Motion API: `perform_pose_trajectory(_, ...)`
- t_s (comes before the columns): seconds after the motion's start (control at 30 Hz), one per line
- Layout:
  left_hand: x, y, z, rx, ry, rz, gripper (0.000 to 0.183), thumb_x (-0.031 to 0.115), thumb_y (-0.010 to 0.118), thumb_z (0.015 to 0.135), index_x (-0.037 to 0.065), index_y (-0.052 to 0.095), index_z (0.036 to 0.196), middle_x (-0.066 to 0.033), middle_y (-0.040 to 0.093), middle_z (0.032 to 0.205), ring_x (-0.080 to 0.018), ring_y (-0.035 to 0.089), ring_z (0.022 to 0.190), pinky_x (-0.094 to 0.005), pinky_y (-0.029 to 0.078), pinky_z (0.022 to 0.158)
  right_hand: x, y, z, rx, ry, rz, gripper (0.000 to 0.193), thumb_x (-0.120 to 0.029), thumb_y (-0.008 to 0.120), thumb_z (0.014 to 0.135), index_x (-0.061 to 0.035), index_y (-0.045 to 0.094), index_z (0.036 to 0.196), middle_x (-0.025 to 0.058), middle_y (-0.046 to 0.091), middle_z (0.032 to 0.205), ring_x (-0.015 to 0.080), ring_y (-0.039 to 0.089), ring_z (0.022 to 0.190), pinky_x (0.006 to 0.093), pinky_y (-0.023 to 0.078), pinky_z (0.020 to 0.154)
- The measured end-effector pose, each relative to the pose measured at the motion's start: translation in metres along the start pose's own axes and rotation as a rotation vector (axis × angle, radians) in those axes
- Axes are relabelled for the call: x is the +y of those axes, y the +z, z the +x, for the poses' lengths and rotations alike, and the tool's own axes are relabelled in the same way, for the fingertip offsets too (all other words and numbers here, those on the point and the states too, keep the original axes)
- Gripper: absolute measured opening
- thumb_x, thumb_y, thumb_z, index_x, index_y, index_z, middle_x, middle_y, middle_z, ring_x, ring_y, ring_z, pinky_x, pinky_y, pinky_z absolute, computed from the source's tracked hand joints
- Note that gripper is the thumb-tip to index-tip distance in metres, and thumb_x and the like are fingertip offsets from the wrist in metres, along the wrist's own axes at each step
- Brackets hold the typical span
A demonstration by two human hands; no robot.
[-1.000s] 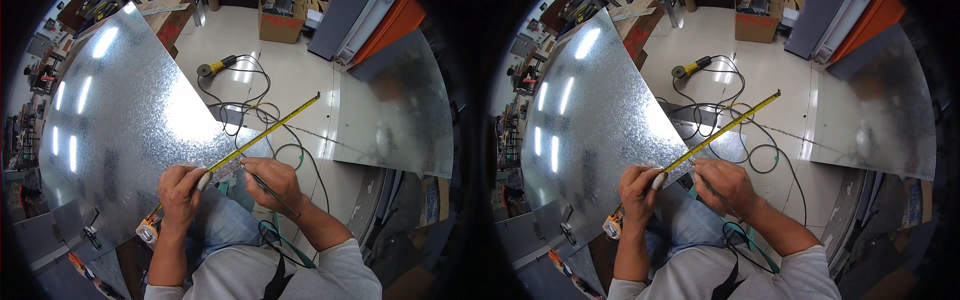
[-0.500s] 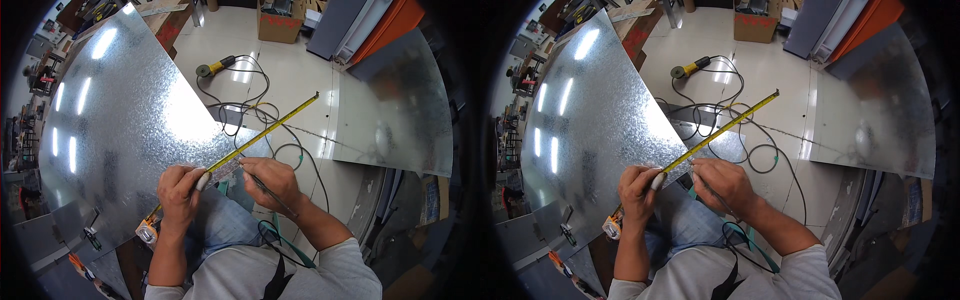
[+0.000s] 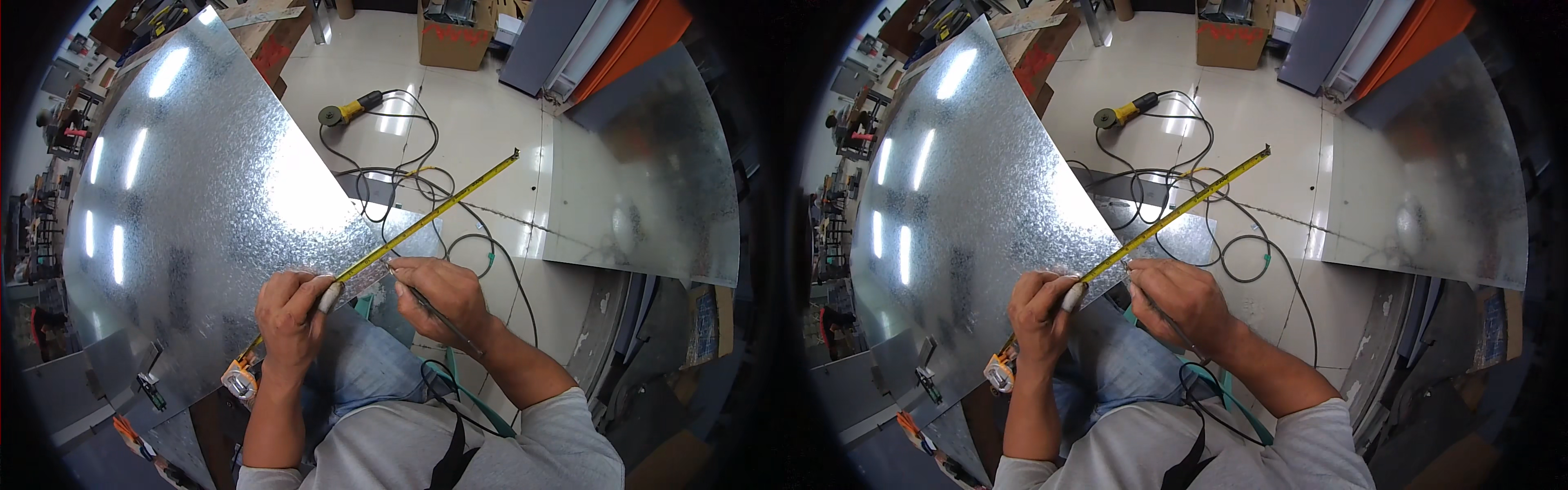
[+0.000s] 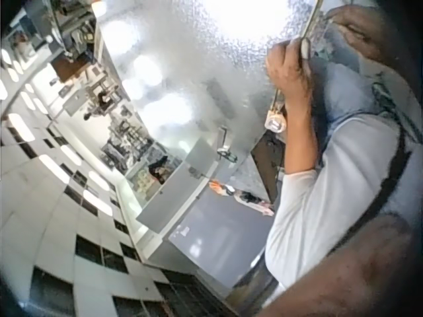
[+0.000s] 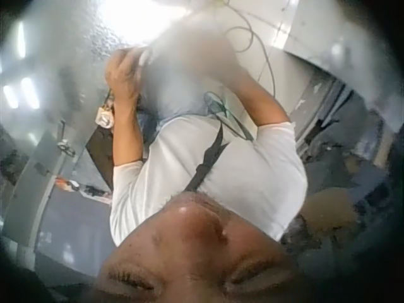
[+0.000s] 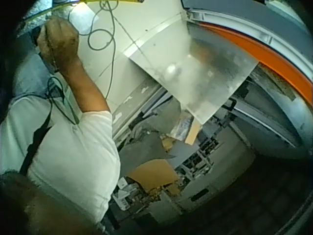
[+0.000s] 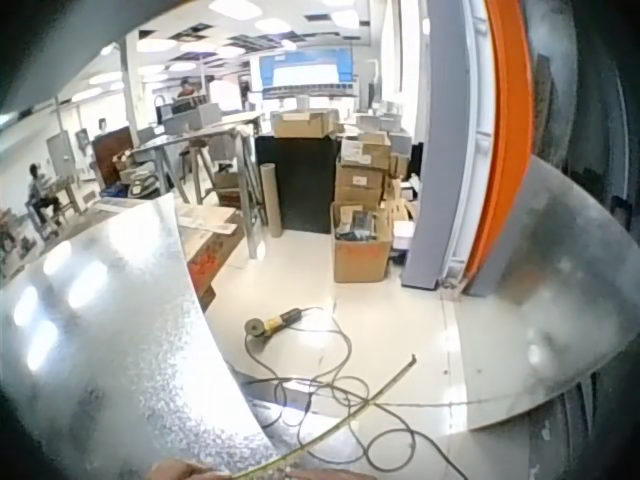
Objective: Measuring a metal sheet using a tape measure and a combination square and marking it with a scribe.
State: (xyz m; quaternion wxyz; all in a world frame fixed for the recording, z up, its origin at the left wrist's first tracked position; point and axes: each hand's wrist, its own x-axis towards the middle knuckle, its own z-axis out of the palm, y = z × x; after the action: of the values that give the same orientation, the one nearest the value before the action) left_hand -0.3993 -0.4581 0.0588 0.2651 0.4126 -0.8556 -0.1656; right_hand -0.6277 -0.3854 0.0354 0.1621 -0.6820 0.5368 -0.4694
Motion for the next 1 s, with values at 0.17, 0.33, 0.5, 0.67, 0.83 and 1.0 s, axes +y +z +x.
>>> perform_pose_trajectory(0.17, 0.0000, -0.0003, -0.0004, 0.001, 0.001, 0.002, 0.018, 0.007, 0.081, 0.081, 0.007, 0.076, 0.098, -0.0093, 0.067, 0.086, -0.0275, 0.065, 0.081, -0.0382, 0.049, 0.071, 0.0001, -0.0001, 0.0002, 0.006, 0.005, 0.012, 0.019, 0.002, 0.072, 0.081, 0.0022, 0.070, 0.100, 0.0167, 0.076, 0.102, 0.0288, 0.077, 0.088, 0.0358, 0.062, 0.078)
perform_pose_trajectory(0.33, -0.0003, 0.0005, -0.0011, 0.004, -0.001, -0.006, 0.018, 0.006, 0.081, 0.081, 0.006, 0.076, 0.098, -0.0094, 0.068, 0.087, -0.0275, 0.065, 0.082, -0.0382, 0.049, 0.072, 0.0009, 0.0004, -0.0001, 0.012, -0.002, 0.009, 0.019, 0.002, 0.072, 0.081, 0.0024, 0.070, 0.100, 0.0169, 0.076, 0.102, 0.0288, 0.077, 0.088, 0.0362, 0.062, 0.078)
perform_pose_trajectory(0.5, -0.0011, 0.0003, -0.0016, -0.004, -0.001, -0.003, 0.019, 0.007, 0.081, 0.080, 0.006, 0.076, 0.098, -0.0094, 0.069, 0.088, -0.0276, 0.065, 0.082, -0.0382, 0.050, 0.072, 0.0009, 0.0008, -0.0003, 0.016, 0.002, 0.020, 0.018, 0.002, 0.072, 0.081, 0.0024, 0.070, 0.099, 0.0170, 0.076, 0.101, 0.0288, 0.077, 0.088, 0.0363, 0.062, 0.078)
perform_pose_trajectory(0.67, -0.0016, 0.0001, -0.0015, -0.006, -0.001, 0.001, 0.018, 0.007, 0.081, 0.080, 0.006, 0.076, 0.098, -0.0093, 0.069, 0.088, -0.0275, 0.065, 0.082, -0.0382, 0.050, 0.073, 0.0006, 0.0004, 0.0000, 0.014, 0.002, 0.020, 0.018, 0.002, 0.072, 0.082, 0.0025, 0.070, 0.099, 0.0172, 0.076, 0.101, 0.0287, 0.077, 0.088, 0.0359, 0.062, 0.078)
perform_pose_trajectory(0.83, -0.0017, 0.0000, -0.0012, -0.004, -0.003, -0.002, 0.018, 0.007, 0.081, 0.080, 0.007, 0.076, 0.098, -0.0092, 0.068, 0.087, -0.0278, 0.065, 0.082, -0.0385, 0.049, 0.073, 0.0002, 0.0011, -0.0002, 0.017, 0.001, 0.010, 0.018, 0.002, 0.071, 0.082, 0.0024, 0.070, 0.099, 0.0169, 0.076, 0.101, 0.0288, 0.077, 0.087, 0.0356, 0.062, 0.078)
perform_pose_trajectory(1.0, -0.0007, -0.0006, -0.0011, -0.003, -0.004, 0.002, 0.018, 0.007, 0.081, 0.080, 0.007, 0.076, 0.098, -0.0094, 0.069, 0.087, -0.0282, 0.065, 0.082, -0.0387, 0.049, 0.073, 0.0007, 0.0010, -0.0007, 0.008, 0.000, 0.006, 0.018, 0.002, 0.071, 0.082, 0.0023, 0.070, 0.100, 0.0169, 0.076, 0.101, 0.0286, 0.077, 0.087, 0.0353, 0.062, 0.078)
